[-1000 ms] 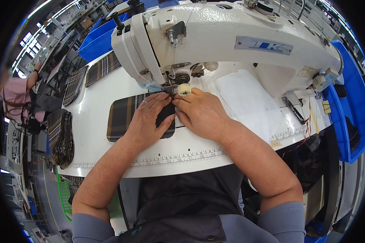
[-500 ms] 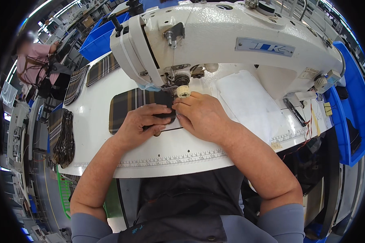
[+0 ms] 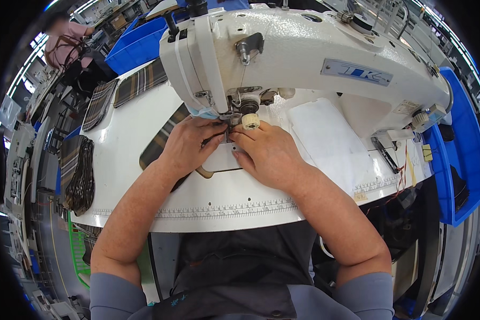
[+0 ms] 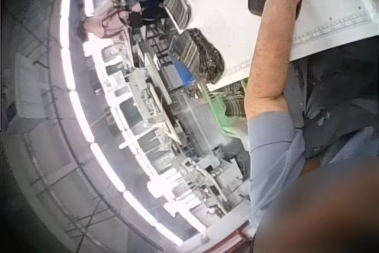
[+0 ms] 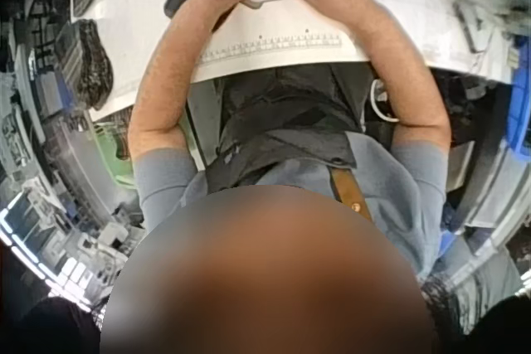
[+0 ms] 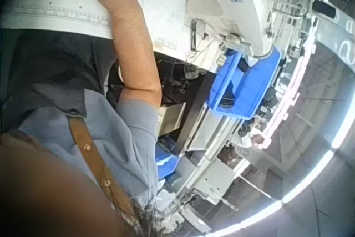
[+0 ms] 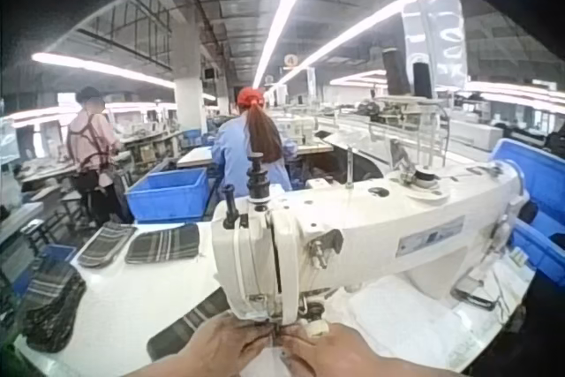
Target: The recorder uses an industrial sewing machine to sew rectangular patterned leather patches onto white backing material.
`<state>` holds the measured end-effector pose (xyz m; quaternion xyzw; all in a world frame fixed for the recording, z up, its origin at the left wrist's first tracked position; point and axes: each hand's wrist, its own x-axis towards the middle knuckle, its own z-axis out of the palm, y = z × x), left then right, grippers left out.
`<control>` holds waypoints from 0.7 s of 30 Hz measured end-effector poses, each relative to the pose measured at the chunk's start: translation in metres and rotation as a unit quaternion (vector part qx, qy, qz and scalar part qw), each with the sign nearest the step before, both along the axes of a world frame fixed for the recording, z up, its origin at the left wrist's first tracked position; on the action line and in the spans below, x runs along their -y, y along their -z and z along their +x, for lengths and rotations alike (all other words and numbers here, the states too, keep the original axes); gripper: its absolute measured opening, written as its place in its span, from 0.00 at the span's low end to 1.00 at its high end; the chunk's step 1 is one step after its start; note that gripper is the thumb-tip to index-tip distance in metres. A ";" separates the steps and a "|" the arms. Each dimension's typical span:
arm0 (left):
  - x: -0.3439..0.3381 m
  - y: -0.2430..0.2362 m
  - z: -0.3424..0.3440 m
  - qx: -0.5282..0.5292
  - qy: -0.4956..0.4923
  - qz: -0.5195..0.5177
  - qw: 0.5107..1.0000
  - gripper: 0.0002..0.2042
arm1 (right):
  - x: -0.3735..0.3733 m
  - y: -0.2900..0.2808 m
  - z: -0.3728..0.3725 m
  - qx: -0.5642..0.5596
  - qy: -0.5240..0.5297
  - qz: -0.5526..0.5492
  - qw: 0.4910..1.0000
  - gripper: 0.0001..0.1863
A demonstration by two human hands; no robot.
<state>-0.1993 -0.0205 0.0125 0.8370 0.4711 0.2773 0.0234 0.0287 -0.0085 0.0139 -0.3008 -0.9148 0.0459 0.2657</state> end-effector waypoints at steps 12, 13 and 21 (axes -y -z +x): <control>0.002 0.015 0.001 -0.027 -0.049 0.015 0.998 0.17 | 0.001 -0.006 -0.004 -0.007 -0.035 0.011 0.999 0.16; 0.001 0.015 0.003 -0.026 -0.051 0.015 0.998 0.18 | 0.001 -0.006 -0.003 -0.008 -0.031 0.011 0.999 0.16; 0.011 0.014 -0.014 -0.037 -0.059 -0.045 0.997 0.23 | 0.003 -0.007 -0.007 -0.001 -0.028 -0.004 1.000 0.16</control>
